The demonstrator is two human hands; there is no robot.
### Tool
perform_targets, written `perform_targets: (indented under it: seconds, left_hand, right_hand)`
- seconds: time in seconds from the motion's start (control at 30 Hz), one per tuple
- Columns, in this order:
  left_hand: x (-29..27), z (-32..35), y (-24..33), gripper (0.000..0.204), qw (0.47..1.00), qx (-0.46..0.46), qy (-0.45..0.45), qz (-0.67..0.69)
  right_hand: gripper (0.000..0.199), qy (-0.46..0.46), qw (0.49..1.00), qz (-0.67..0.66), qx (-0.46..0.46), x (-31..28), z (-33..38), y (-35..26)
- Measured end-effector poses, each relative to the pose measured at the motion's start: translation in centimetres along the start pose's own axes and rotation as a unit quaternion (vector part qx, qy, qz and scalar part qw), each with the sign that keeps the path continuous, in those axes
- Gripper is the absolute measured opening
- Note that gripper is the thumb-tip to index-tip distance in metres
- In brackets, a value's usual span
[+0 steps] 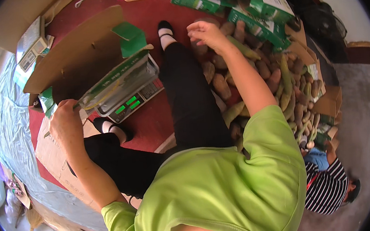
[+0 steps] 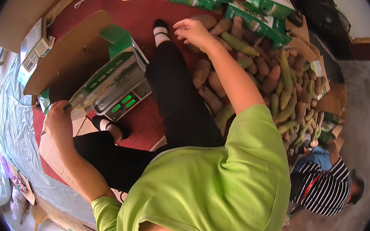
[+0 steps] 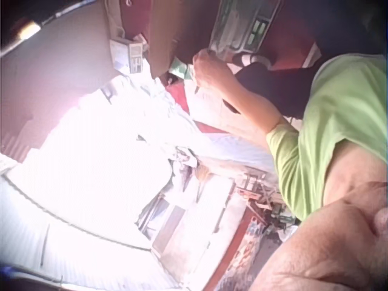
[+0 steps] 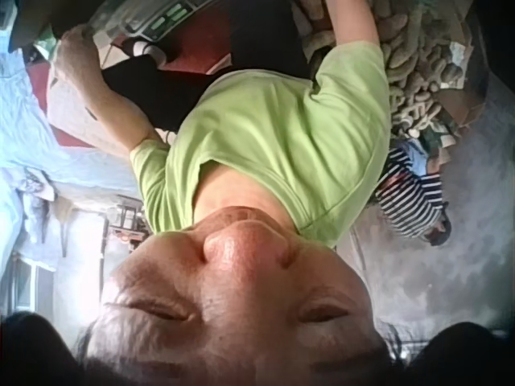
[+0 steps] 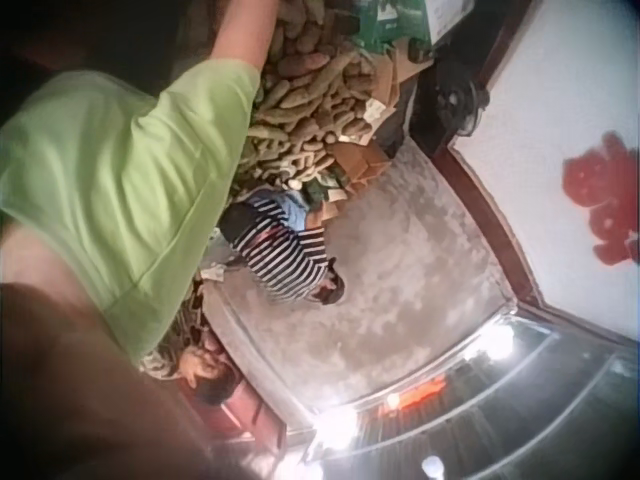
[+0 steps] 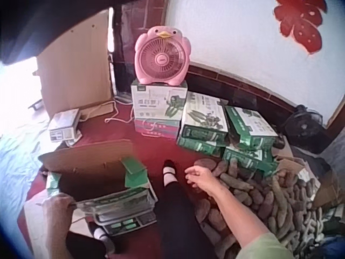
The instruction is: Sorting and weighing vegetables into cardboard boxes.
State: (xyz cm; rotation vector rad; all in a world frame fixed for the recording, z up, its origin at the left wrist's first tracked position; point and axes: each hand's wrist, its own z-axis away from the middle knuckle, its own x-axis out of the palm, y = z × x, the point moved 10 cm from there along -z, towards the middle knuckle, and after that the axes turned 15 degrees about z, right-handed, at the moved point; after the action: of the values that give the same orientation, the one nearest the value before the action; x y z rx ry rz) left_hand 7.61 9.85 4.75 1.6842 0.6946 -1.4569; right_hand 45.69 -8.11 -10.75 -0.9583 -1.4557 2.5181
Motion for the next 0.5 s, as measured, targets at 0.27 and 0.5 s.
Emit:
perform_targets:
  seconds: [0.27,0.5]
  left_hand:
    - [-0.4,1.2,0.4,0.011,0.992,0.045,0.109,0.038]
    - [-0.5,1.9,0.7,0.012,0.982,0.066,0.134,0.117]
  right_hand:
    - [0.023,0.136,0.980,-0.047,0.138,-3.9,7.7,15.6]
    - [0.034,0.162,0.957,0.197,0.138,-1.2,13.9,26.9]
